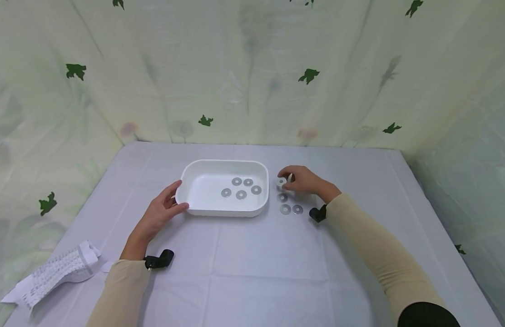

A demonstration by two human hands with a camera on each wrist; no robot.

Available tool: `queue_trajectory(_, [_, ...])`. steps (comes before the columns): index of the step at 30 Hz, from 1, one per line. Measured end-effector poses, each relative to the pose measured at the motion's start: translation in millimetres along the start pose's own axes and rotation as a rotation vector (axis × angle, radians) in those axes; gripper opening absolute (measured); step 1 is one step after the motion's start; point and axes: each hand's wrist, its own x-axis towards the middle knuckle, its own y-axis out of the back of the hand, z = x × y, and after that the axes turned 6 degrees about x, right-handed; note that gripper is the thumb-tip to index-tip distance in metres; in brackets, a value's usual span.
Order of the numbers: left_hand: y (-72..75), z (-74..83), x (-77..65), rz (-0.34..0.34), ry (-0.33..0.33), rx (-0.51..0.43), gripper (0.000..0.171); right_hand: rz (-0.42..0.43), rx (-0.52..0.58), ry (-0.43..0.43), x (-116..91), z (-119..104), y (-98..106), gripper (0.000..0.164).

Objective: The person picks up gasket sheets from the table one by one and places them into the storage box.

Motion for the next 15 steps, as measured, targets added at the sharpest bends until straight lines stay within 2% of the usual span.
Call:
queue_trajectory(7, [-1.1, 0.2, -1.3, 0.003, -0.004, 0.000, 0.087, 0.070, 0.002, 0.102, 1.5, -19.7, 13.9, 0.042])
queue_trajectory(15, [-0.8, -0.4, 0.0, 0.004, -0.007, 0.004, 0.088, 0.026, 0.004, 0.154, 5.6, -56.3, 21.8, 0.041])
